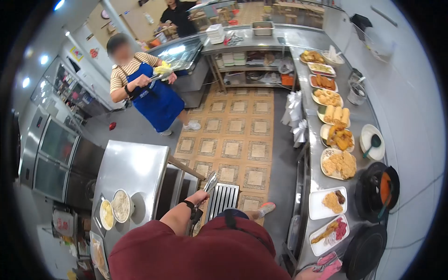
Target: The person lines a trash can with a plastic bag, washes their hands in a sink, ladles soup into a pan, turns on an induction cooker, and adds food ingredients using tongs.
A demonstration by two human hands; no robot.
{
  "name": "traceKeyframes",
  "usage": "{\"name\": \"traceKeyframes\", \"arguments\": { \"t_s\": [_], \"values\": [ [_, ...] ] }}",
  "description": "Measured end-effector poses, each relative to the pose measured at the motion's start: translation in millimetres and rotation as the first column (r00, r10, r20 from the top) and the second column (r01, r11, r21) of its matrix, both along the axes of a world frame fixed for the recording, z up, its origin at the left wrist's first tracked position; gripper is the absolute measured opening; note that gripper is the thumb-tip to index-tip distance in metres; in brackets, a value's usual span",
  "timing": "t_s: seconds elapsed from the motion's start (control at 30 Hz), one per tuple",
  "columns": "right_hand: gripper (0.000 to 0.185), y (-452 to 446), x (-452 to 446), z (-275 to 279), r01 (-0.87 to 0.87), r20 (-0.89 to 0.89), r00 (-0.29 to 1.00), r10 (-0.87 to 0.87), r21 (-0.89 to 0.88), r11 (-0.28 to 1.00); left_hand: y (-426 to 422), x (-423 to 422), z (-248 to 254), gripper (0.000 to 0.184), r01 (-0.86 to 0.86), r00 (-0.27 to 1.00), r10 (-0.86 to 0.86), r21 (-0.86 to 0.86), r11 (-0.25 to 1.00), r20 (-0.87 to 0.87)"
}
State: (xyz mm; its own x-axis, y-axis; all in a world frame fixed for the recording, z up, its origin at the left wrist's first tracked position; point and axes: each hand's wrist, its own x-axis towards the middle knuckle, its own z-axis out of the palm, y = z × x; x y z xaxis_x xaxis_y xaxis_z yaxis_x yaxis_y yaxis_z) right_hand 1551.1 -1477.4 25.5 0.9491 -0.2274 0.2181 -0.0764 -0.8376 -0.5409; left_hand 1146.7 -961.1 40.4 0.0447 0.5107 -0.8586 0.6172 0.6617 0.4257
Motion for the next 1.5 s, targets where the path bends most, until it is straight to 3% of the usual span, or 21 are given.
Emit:
{"name": "traceKeyframes", "arguments": {
  "t_s": [0.1, 0.2, 0.33, 0.4, 0.43, 0.47, 0.53, 0.57, 0.6, 0.63, 0.67, 0.7, 0.77, 0.83, 0.9, 1.0, 1.07, 1.13, 1.2, 1.3, 1.5],
  "values": [
    [0.051, 11.0, -5.1, 20.0, 0.037, -0.05, 0.998, -0.045, -0.146, 0.989, 4.1, 34.5, 17.7, 0.023, 0.05, 0.999, -0.05, -0.032, 0.998, -0.007],
    [0.049, 28.4, -15.2, 47.6, 0.025, 0.025, 0.999, -0.021, -0.159, 0.987, 9.3, 64.2, 7.7, 0.024, 0.122, 0.988, -0.12, -0.015, 0.992, 0.101],
    [0.05, 25.7, -11.2, 44.0, 0.083, -0.074, 0.993, -0.089, -0.085, 0.993, 18.8, 106.2, -9.5, 0.025, 0.326, 0.941, -0.318, -0.061, 0.943, 0.113],
    [0.051, 30.0, -12.0, 50.7, 0.103, -0.091, 0.989, -0.114, -0.114, 0.988, 13.7, 131.2, 19.6, 0.024, 0.388, 0.911, -0.381, -0.016, 0.922, 0.155],
    [0.051, 35.1, -18.5, 68.4, 0.024, -0.065, 0.997, -0.034, -0.148, 0.989, 15.4, 137.5, 19.5, 0.023, 0.415, 0.898, -0.405, -0.025, 0.909, 0.169],
    [0.051, 23.4, -13.6, 45.6, 0.015, -0.004, 1.0, -0.016, -0.166, 0.986, 15.1, 144.0, 17.4, 0.023, 0.462, 0.875, -0.448, -0.039, 0.886, 0.182],
    [0.05, 17.0, -11.5, 28.2, 0.069, 0.033, 0.997, -0.064, -0.176, 0.982, 9.3, 158.0, 42.4, 0.026, 0.599, 0.791, -0.578, -0.065, 0.798, 0.202],
    [0.05, 19.8, -11.1, 35.6, 0.078, -0.037, 0.996, -0.082, -0.092, 0.993, 32.0, 141.7, -32.0, 0.028, 0.778, 0.618, -0.763, -0.009, 0.628, 0.19],
    [0.051, 23.6, -13.0, 42.5, 0.098, -0.053, 0.994, -0.099, -0.019, 0.995, 32.3, 144.1, -24.8, 0.029, 0.824, 0.558, -0.809, -0.009, 0.566, 0.184],
    [0.052, 16.1, -7.4, 24.9, 0.12, 0.048, 0.992, -0.115, -0.105, 0.987, 18.3, 153.2, 6.0, 0.029, 0.754, 0.651, -0.732, -0.062, 0.653, 0.2],
    [0.051, 20.2, -8.1, 33.9, 0.158, 0.055, 0.987, -0.154, -0.092, 0.983, 19.5, 147.5, -8.6, 0.028, 0.726, 0.678, -0.695, -0.075, 0.683, 0.238],
    [0.05, 23.2, -7.8, 44.3, 0.173, 0.051, 0.984, -0.169, -0.101, 0.98, 13.3, 149.2, -2.3, 0.027, 0.68, 0.733, -0.66, -0.154, 0.717, 0.164],
    [0.051, 23.0, -6.8, 51.7, 0.163, 0.026, 0.987, -0.162, -0.093, 0.982, 24.6, 132.1, -31.4, 0.025, 0.738, 0.672, -0.726, -0.213, 0.64, 0.145],
    [0.052, 15.7, -9.4, 46.4, 0.177, 0.032, 0.984, -0.175, -0.11, 0.978, 12.7, 123.0, -18.9, 0.024, 0.624, 0.781, -0.61, -0.209, 0.753, 0.133],
    [0.054, 20.1, -5.9, 56.0, 0.156, 0.006, 0.988, -0.156, -0.085, 0.984, 26.0, 107.0, -48.1, 0.02, 0.546, 0.837, -0.53, -0.285, 0.788, 0.136],
    [0.053, 14.5, -2.2, 44.3, 0.142, 0.013, 0.99, -0.142, -0.033, 0.989, 18.1, 114.4, -23.1, 0.02, 0.492, 0.862, -0.504, -0.334, 0.804, 0.056],
    [0.054, 15.7, -3.3, 42.6, 0.136, 0.011, 0.991, -0.137, 0.018, 0.991, 8.5, 126.0, 4.3, 0.019, 0.554, 0.821, -0.571, -0.278, 0.785, 0.024],
    [0.055, 17.0, -4.5, 47.7, 0.126, -0.027, 0.992, -0.125, 0.022, 0.992, 4.6, 124.7, 7.9, 0.021, 0.537, 0.842, -0.532, -0.208, 0.817, 0.087],
    [0.057, 14.5, -5.9, 42.6, 0.105, -0.015, 0.994, -0.105, -0.022, 0.994, 12.1, 121.3, -15.0, 0.021, 0.571, 0.821, -0.557, -0.19, 0.798, 0.126],
    [0.06, 10.3, -4.9, 30.3, 0.122, 0.003, 0.992, -0.122, -0.02, 0.992, 10.2, 130.7, -1.0, 0.02, 0.566, 0.824, -0.545, -0.199, 0.8, 0.154],
    [0.06, 16.0, -5.5, 41.9, 0.144, -0.002, 0.989, -0.145, -0.047, 0.988, 15.8, 117.1, -24.8, 0.022, 0.537, 0.843, -0.516, -0.201, 0.819, 0.152]
  ]
}}
